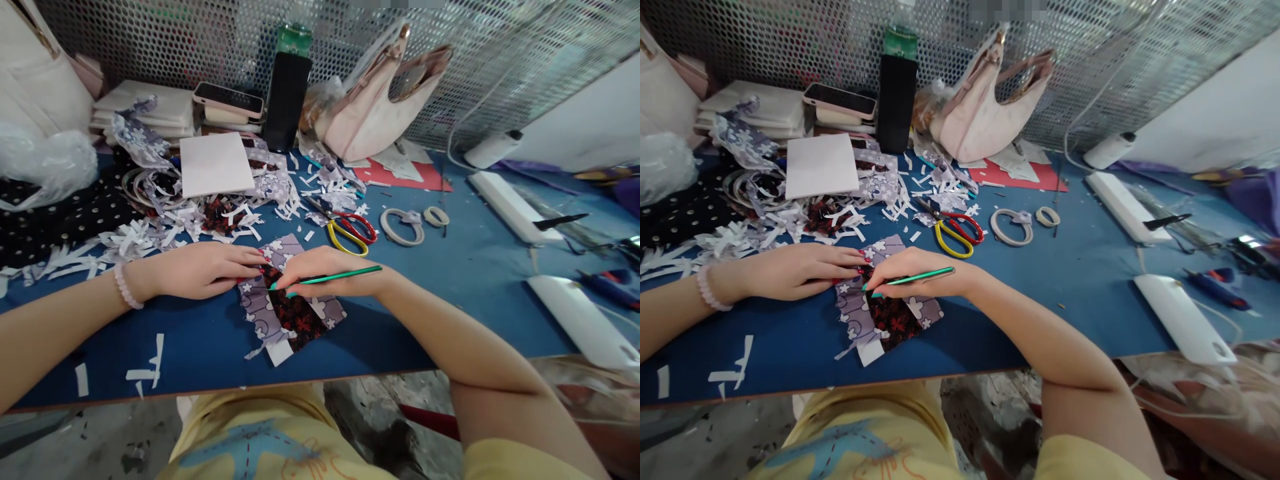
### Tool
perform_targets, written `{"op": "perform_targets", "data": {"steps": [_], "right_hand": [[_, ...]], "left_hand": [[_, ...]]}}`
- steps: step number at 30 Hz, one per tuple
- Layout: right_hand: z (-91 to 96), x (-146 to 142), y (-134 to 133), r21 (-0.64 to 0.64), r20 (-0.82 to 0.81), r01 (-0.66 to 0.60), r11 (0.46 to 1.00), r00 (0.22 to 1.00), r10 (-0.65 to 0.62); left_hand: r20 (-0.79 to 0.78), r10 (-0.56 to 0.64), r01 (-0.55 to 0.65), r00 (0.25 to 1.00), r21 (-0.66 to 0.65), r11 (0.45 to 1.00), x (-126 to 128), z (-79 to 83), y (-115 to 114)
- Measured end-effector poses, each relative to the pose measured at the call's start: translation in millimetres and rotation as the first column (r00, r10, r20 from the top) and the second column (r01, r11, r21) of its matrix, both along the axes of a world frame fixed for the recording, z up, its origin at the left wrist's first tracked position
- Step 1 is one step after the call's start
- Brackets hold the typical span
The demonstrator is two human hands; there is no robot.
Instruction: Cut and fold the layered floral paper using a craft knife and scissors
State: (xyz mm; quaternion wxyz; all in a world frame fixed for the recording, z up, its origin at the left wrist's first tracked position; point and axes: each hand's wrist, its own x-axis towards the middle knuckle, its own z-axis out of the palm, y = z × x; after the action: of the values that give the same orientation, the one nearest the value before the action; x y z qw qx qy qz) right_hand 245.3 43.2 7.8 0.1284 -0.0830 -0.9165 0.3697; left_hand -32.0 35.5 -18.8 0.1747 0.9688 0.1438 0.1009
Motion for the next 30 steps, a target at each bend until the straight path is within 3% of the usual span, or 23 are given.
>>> {"op": "perform_targets", "data": {"steps": [8, 13, 19, 23, 30], "right_hand": [[17.7, 7.1, 4.4, 0.030, 0.114, -0.045, 0.999, 0.993, 0.041], [21.6, 9.2, 3.0, 0.047, 0.106, -0.076, 0.996, 0.992, 0.071], [19.9, 19.2, 1.6, 0.050, 0.092, -0.008, 0.999, 0.996, 0.003], [15.5, 22.9, -0.5, -0.031, 0.017, 0.066, 0.997, 0.998, -0.066], [2.1, 1.2, -3.1, -0.062, -0.015, -0.022, 0.998, 1.000, 0.021]], "left_hand": [[-0.014, -0.022, 0.021, 1.000, -0.028, 0.999, -0.3, 1.1, 2.5], [-0.034, -0.009, 0.007, 0.999, -0.048, 0.999, 1.2, 2.9, 1.8], [-0.054, 0.018, -0.020, 0.998, -0.054, 0.998, 0.1, 1.8, 0.5], [-0.047, 0.014, -0.016, 0.999, -0.057, 0.998, -0.3, 1.0, -0.1], [-0.031, -0.009, 0.007, 0.999, -0.049, 0.999, -0.4, -0.5, 1.8]]}}
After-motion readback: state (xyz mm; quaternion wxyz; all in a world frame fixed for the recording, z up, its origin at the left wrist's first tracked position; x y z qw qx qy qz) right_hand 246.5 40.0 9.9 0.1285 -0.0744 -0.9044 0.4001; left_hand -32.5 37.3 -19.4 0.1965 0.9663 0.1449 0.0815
